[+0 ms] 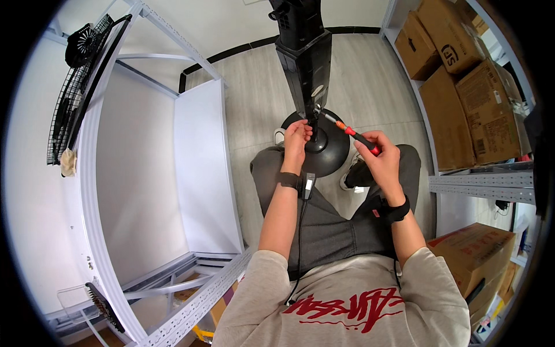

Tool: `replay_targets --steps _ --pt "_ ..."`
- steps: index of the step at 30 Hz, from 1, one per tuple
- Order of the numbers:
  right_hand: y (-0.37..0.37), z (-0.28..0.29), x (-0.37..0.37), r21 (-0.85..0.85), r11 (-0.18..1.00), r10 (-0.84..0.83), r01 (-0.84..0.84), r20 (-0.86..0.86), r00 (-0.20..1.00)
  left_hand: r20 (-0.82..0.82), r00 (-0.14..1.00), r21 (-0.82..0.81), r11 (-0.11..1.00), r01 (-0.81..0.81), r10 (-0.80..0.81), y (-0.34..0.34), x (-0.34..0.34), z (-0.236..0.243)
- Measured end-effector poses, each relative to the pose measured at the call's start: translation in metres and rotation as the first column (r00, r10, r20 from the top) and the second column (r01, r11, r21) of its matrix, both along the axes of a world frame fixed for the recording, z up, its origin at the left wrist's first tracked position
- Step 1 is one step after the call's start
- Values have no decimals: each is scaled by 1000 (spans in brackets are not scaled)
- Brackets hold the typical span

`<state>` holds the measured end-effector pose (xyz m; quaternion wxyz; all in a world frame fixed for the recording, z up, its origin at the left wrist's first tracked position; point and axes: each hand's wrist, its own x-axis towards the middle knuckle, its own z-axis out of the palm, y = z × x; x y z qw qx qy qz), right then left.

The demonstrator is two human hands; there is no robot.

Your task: The person sits on the floor and uses a screwdriver to tighten screws on the base and neck of a standing fan. They rotate the fan to access different screw locations and continue tightening throughout the clip.

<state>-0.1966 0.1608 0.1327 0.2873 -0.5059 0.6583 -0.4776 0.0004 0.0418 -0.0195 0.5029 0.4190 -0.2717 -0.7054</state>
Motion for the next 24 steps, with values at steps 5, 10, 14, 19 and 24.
replay_targets --steps 5,10,14,19,24 --pt "-6 40 10 -131 991 -35 26 -61 998 129 987 -48 995 -87 92 -2 -5 1" --pt "-12 61 23 -209 976 -89 53 -166 982 226 961 -66 986 -151 162 -4 -4 -3" --pt "-16 66 32 -219 974 -94 49 -203 975 217 958 -27 982 -185 186 -6 0 -6" --pt "-19 64 37 -225 973 -102 50 -225 969 114 983 33 989 -145 141 -4 -2 6" --pt "-24 63 44 -241 969 -110 50 -245 963 77 989 -35 991 -125 128 -4 0 12"
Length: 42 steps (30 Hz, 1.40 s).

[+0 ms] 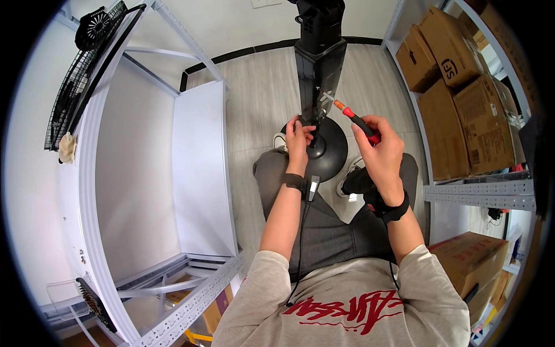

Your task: The person sits on the floor and uses a screwdriver to tighten screws on the base and neck of a standing fan. They rotate the fan to access different screw locations and continue tightening throughout the clip.

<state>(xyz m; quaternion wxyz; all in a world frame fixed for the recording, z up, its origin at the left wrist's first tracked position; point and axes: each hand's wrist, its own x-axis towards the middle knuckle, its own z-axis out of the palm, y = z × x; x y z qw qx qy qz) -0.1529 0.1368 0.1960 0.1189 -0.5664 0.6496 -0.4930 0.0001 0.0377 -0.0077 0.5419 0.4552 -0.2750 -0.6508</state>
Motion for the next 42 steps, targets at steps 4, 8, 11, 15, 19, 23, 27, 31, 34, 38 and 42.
replay_targets --steps 4,8,11,15,19,23,27,31,34,38,42 --pt "-2 0 1 6 1000 -19 19 -40 999 32 998 -83 994 65 -63 4 -6 13" --pt "-5 -1 4 -21 1000 -21 19 -80 997 -8 990 -76 988 137 -138 3 -7 16" --pt "-7 -1 8 -38 999 -20 17 -80 997 -20 989 -78 987 142 -144 4 -9 16" --pt "-9 -2 11 -64 998 -31 24 -115 993 -52 989 -73 988 136 -140 0 -5 17" --pt "-10 -1 13 -81 997 -30 19 -144 989 -56 989 -67 989 133 -137 -1 -4 19" --pt "-9 -3 15 -80 997 -13 1 -151 988 -52 989 -71 989 132 -136 -1 -3 19" --pt "-9 -7 14 -71 997 12 -22 -146 989 -54 988 -68 988 139 -143 0 -3 22" --pt "-8 -4 14 -80 994 53 -70 -189 981 -54 989 -71 988 134 -138 -1 -2 22" --pt "-10 -3 13 -103 992 52 -71 -181 982 -42 990 -68 989 131 -134 0 -3 23" --pt "-13 -7 11 73 996 53 -44 -134 990 -45 990 -74 989 132 -135 0 -4 23" --pt "-14 -2 16 -34 999 15 -18 -85 996 -45 990 -75 989 130 -134 -1 -2 19"
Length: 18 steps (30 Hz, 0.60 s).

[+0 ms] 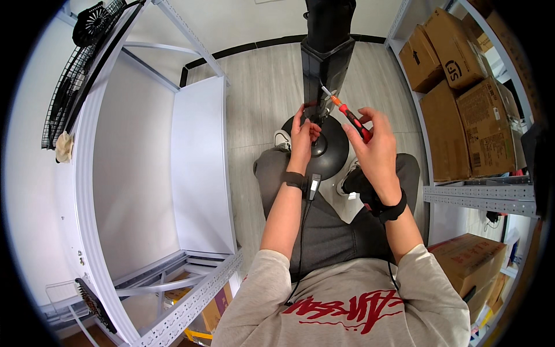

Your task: The person sits on the floor and uses a screwdriver to tighten screws on the base and neck of a standing fan. They rotate the fan to access different screw locations and continue tightening throughout the clip.

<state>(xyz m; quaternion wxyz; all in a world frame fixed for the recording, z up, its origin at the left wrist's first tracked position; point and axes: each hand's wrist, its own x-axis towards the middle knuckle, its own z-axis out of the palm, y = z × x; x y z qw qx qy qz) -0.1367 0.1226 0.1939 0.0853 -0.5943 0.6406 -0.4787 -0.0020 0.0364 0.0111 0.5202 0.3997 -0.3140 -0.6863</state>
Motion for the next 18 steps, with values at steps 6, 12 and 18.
replay_targets --steps 6,12,18 --pt "2 -1 -10 122 992 11 16 -220 976 -8 1000 -3 1000 2 -2 1 -2 1" --pt "1 1 -2 41 997 -50 58 -174 983 -4 1000 10 1000 -1 1 1 -1 0" --pt "0 -3 -9 45 999 -9 19 -213 977 -9 1000 -2 1000 4 -4 1 -2 1"
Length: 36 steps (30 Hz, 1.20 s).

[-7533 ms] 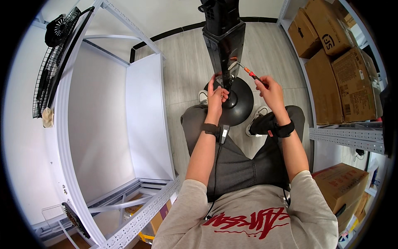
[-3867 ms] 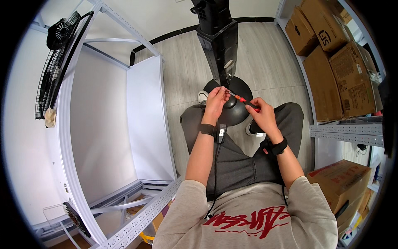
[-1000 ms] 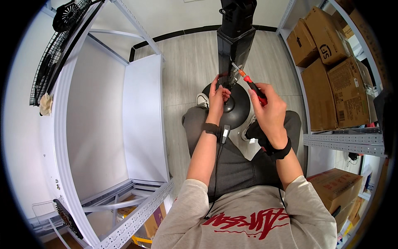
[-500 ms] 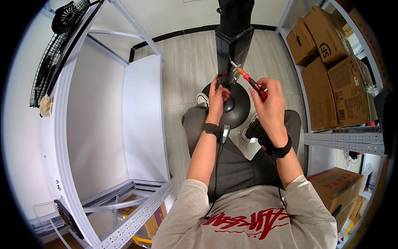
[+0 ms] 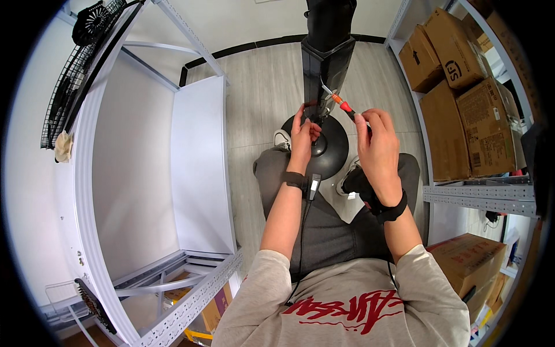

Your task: The person sits on the floor and uses a screwdriver to tighten screws on the base and neck of a standing fan. They rotate the fan to access different screw locations and continue tightening throughout the clip.

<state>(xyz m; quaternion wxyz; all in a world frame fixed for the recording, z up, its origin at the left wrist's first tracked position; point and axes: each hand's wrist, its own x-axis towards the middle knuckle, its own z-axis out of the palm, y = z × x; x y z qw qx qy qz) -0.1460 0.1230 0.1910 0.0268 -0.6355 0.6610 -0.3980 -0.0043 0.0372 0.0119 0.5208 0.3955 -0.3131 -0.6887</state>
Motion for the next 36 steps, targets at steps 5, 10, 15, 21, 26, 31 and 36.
replay_targets --steps 5,10,15,21,26,31,36 --pt "2 13 8 8 1000 -18 18 39 999 24 1000 26 1000 -7 7 1 1 2" --pt "1 6 5 20 1000 3 -3 6 1000 28 1000 19 1000 -5 5 1 0 4" --pt "0 5 5 40 999 -7 6 13 1000 30 1000 8 1000 7 -8 1 2 1" --pt "1 10 5 20 1000 -8 7 25 1000 17 999 3 1000 28 -28 0 3 -5" --pt "-1 6 -1 81 997 10 -6 -43 999 27 999 2 1000 30 -31 0 3 -3" --pt "-1 11 6 14 1000 -15 13 133 991 23 999 15 1000 23 -24 0 3 -2" --pt "-1 11 3 20 1000 -4 4 24 1000 26 1000 7 1000 3 -3 2 1 2"
